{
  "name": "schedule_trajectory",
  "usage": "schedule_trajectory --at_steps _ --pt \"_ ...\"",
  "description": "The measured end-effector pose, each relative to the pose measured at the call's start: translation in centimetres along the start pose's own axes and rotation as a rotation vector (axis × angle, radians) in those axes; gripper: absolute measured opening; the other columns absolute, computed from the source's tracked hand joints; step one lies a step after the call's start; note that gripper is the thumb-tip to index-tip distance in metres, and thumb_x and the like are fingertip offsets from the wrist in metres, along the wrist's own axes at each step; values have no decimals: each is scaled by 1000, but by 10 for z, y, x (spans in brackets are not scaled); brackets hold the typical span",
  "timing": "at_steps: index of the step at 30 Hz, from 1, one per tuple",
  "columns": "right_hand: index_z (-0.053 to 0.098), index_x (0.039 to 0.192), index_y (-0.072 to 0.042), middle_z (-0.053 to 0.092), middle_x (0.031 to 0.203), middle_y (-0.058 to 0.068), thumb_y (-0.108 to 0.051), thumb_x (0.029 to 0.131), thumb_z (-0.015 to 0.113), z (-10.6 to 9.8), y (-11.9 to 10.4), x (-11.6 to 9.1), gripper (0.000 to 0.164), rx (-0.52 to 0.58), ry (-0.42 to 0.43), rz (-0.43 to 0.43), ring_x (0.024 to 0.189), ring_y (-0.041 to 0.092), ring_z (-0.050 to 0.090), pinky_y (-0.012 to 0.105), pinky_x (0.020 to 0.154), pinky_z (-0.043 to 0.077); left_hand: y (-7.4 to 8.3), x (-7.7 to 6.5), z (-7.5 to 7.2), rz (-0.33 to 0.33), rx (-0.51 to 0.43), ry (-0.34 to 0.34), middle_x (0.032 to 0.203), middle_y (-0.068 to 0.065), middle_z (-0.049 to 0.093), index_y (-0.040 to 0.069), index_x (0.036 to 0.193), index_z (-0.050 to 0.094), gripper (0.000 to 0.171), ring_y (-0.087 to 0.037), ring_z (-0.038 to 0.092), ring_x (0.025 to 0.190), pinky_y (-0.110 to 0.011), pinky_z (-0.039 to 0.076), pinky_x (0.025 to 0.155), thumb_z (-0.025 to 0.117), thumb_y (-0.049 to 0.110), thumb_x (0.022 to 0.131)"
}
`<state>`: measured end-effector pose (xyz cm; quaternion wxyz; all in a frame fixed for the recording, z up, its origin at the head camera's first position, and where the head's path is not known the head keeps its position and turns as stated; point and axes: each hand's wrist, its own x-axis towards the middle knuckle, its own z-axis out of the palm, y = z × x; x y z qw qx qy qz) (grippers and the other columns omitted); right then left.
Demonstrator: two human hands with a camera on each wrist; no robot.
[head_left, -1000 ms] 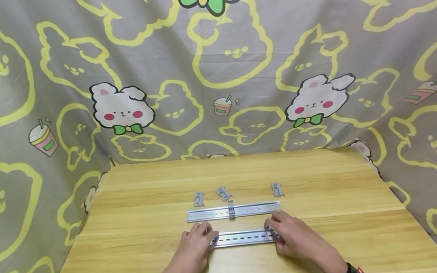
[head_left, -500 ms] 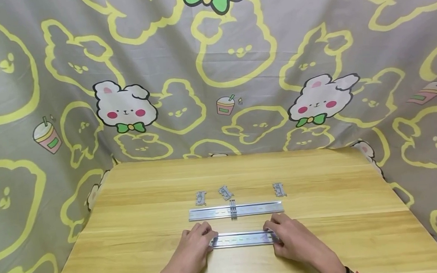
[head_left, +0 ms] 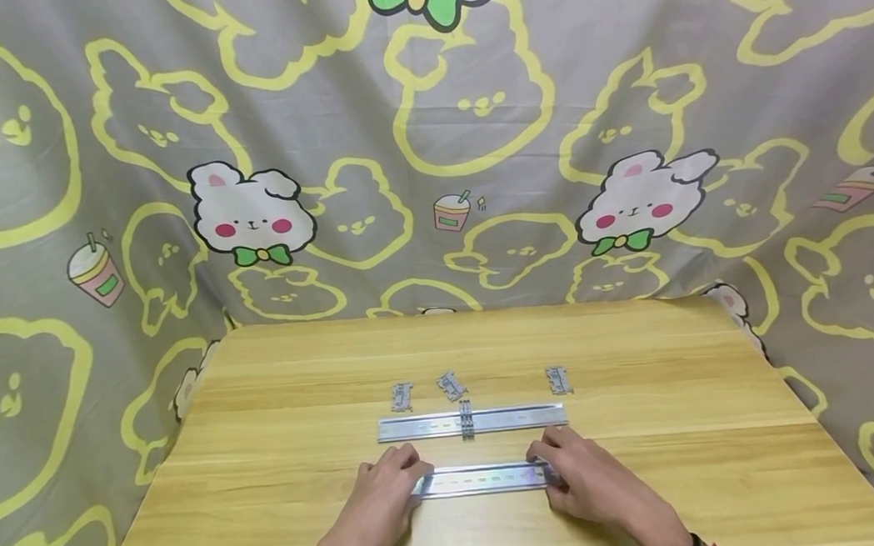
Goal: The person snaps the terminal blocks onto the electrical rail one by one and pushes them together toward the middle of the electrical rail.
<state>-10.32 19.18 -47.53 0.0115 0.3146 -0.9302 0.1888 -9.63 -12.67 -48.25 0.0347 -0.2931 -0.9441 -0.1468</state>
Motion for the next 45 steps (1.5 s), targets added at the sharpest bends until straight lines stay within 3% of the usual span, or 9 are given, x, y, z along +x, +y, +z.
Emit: schedule_trajectory --at_steps 6,11,18,28,45 --pt "67 113 -10 62 111 3 -14 77 76 -19 20 7 37 34 45 61 93 17 61 36 78 58 -4 0 -4 -10 -35 -23 103 3 57 15 111 72 31 -18 53 98 -42 45 70 74 11 80" --pt "64 122 -3 61 116 11 -7 78 76 -31 53 25 45 10 110 119 100 27 62 44 83 57 -8 -1 -8 -24 -49 -50 103 3 56 14 112 72 31 -19 52 100 -42 45 72 74 10 82" --pt "62 125 3 58 116 15 1 76 76 -27 84 51 51 -55 65 85 102 28 58 42 84 55 -9 -1 -9 -27 -62 -65 103 2 58 14 112 73 31 -21 55 97 -44 48 74 75 12 81" --pt "66 115 4 58 111 16 8 73 76 -24 91 62 43 -40 -42 127 96 28 57 42 81 54 -7 0 -6 -26 -57 -75 104 1 59 15 110 72 29 -23 55 96 -46 50 75 75 12 81" --pt "64 114 5 59 108 14 10 66 78 -22 98 67 51 -12 -42 187 93 27 56 44 82 53 -9 1 -4 -34 -58 -48 101 0 59 15 108 72 31 -23 55 95 -45 50 75 76 11 78"
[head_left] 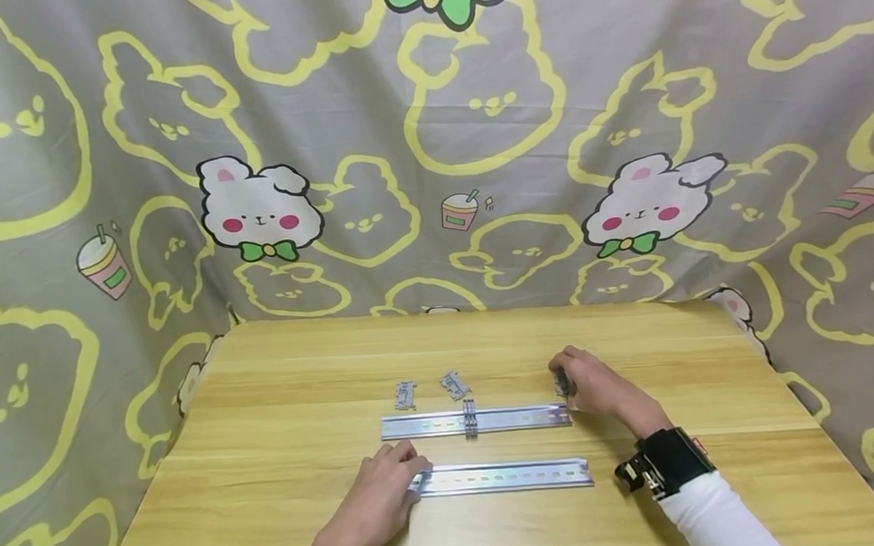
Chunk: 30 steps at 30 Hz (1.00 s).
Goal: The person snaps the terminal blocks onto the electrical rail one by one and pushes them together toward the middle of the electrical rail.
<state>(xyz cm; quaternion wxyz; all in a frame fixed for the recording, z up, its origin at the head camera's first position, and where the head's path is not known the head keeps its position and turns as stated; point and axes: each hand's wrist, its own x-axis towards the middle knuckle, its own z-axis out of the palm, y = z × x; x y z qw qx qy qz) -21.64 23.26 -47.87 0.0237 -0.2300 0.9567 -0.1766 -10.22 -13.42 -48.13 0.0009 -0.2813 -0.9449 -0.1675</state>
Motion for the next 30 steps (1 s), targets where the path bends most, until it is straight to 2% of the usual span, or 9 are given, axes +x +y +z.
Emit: schedule_trajectory --at_steps 8,13,17,21,26,30 --pt "65 111 7 58 104 13 8 62 74 -7 5 -8 50 -20 32 -35 90 26 56 42 78 54 -2 1 3 5 -2 10 101 1 59 16 108 72 31 -22 55 95 -43 49 75 77 12 78" --pt "63 114 8 59 103 12 4 63 74 -14 0 -24 52 -7 86 -65 92 27 59 43 80 55 -3 0 3 4 -7 14 101 1 59 15 108 72 31 -23 55 95 -44 49 76 77 12 78" --pt "62 117 8 59 105 10 1 63 76 -11 -5 -47 56 72 116 -78 96 28 61 45 82 56 -4 0 2 6 -17 5 101 1 60 14 107 73 30 -23 55 94 -44 49 75 77 11 77" --pt "60 116 7 58 110 9 3 66 73 -6 -9 -68 52 183 111 -95 101 28 61 43 85 56 -5 1 2 14 -19 19 101 -1 61 12 104 74 28 -22 56 93 -43 49 74 78 10 76" --pt "58 114 3 61 110 10 5 66 74 -2 -12 -85 50 265 107 -134 102 27 62 42 84 57 -6 2 3 28 -21 49 100 -2 61 11 102 74 28 -24 57 93 -43 48 71 79 10 75" --pt "58 112 2 62 109 11 8 63 75 2 -14 -95 52 341 91 -152 101 28 62 40 84 57 -7 2 4 27 -20 45 100 -2 61 11 103 74 28 -24 57 95 -43 48 71 79 10 75"
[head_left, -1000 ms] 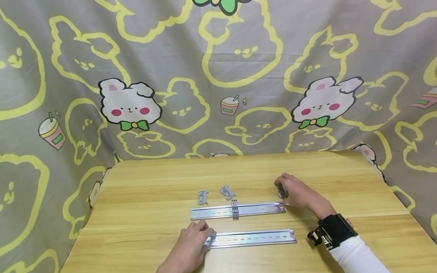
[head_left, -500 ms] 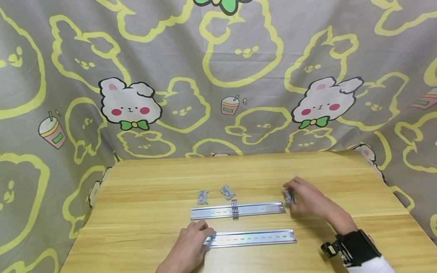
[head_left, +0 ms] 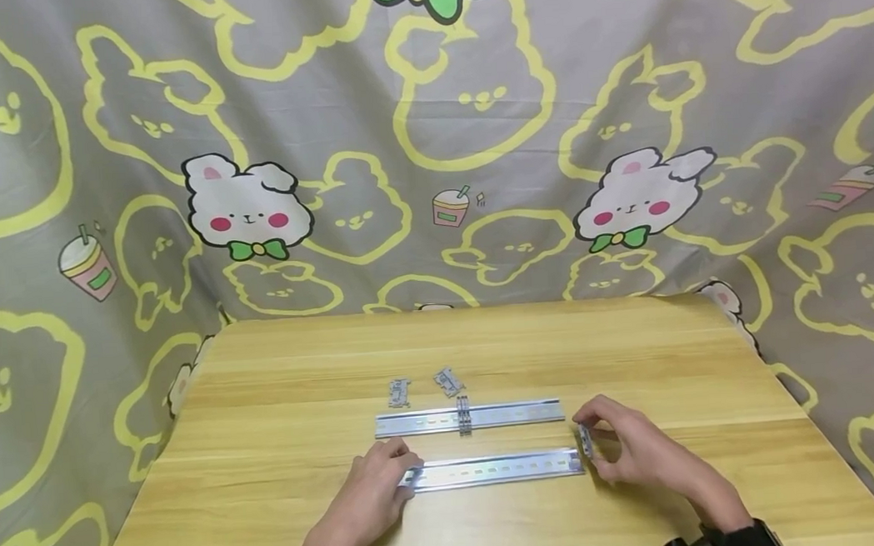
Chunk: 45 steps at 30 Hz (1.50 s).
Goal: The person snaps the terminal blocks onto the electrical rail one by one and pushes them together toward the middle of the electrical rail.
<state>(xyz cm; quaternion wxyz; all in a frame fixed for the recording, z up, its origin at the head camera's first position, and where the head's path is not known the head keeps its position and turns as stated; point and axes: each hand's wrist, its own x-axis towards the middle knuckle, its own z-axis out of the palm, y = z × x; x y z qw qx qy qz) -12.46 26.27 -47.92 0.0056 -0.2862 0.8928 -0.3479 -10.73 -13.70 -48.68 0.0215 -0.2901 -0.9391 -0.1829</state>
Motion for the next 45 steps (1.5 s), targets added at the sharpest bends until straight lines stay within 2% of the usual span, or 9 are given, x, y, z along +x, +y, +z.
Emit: schedule_trajectory --at_steps 9,24,38,45 --pt "57 114 1 62 112 11 8 64 77 10 -4 -11 54 134 -11 49 105 30 63 36 86 55 -1 1 -1 -2 9 -3 99 -2 63 11 103 75 28 -24 58 95 -42 50 72 79 11 75" --pt "59 111 1 63 111 11 10 64 80 17 2 -14 52 196 30 55 106 31 63 34 87 54 -2 2 -1 -1 16 -11 102 -2 63 12 104 76 28 -25 58 100 -45 52 75 79 12 76" --pt "57 115 3 59 118 18 14 67 78 15 9 -16 53 334 -6 93 112 35 59 36 91 52 -3 2 0 7 3 -13 100 -2 63 10 105 77 28 -23 59 97 -44 52 73 79 13 77" --pt "57 116 5 58 120 21 13 68 78 16 13 -16 54 402 -7 110 114 38 57 34 93 50 -3 3 -1 4 -19 1 98 -2 64 8 102 78 28 -22 59 93 -43 52 71 81 11 74"
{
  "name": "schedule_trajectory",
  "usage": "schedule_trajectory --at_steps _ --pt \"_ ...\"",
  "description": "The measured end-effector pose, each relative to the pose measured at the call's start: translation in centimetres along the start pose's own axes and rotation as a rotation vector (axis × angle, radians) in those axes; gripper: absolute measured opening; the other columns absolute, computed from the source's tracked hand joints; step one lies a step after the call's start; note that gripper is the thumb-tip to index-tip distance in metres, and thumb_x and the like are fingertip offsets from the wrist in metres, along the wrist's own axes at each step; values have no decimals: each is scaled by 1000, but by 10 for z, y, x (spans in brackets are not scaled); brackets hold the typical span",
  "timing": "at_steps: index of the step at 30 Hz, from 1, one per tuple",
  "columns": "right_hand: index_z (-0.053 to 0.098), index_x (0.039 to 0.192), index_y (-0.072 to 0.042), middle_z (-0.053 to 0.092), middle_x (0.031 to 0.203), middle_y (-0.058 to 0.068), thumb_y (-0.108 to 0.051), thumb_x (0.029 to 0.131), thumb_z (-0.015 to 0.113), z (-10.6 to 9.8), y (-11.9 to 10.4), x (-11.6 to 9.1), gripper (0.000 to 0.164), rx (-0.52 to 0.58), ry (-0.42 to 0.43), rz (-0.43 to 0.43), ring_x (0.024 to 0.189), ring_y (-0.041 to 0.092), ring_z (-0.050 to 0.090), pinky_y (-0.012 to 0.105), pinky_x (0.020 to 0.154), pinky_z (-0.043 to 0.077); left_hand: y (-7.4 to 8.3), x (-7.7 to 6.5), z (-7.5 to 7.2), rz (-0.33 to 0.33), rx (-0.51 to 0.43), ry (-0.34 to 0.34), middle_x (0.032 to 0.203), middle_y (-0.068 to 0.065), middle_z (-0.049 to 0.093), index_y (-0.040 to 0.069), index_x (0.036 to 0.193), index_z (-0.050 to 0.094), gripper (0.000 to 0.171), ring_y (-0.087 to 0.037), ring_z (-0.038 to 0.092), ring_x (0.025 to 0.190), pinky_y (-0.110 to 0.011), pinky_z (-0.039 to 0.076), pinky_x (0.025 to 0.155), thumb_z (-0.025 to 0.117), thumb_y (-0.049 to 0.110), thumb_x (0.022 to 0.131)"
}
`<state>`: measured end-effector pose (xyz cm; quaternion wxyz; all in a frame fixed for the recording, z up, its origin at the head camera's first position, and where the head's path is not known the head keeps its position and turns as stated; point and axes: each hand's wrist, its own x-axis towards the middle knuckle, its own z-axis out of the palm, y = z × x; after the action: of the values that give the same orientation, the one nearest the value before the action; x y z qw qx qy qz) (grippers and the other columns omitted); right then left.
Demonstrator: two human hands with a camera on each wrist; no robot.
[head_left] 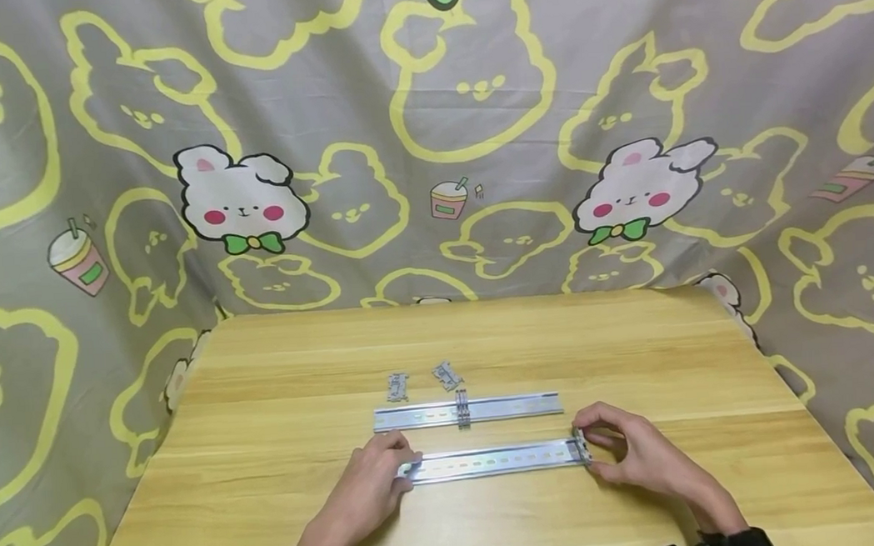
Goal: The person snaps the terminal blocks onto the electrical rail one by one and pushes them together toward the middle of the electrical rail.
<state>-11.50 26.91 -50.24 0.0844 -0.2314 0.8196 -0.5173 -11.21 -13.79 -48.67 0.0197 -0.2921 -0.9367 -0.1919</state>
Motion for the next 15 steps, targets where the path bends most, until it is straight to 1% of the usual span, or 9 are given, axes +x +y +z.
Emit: schedule_trajectory --at_steps 4,8,15 --pt "57 116 6 57 121 23 10 69 80 1 1 1 53 19 8 -3 114 40 56 32 93 50 0 1 -1 5 -4 10 97 -2 64 8 101 78 29 -21 59 91 -42 52 70 81 11 73" --pt "57 115 5 57 121 22 8 68 81 1 2 0 53 14 18 -8 114 39 57 33 93 50 0 1 -2 3 0 -5 99 -3 65 8 104 78 31 -22 60 92 -43 53 71 81 12 73" --pt "58 116 4 58 120 22 12 69 79 4 1 1 52 14 -2 -42 114 39 57 36 93 50 -1 1 -2 -3 18 -30 100 -5 65 8 106 78 33 -23 60 92 -43 55 72 81 13 74"
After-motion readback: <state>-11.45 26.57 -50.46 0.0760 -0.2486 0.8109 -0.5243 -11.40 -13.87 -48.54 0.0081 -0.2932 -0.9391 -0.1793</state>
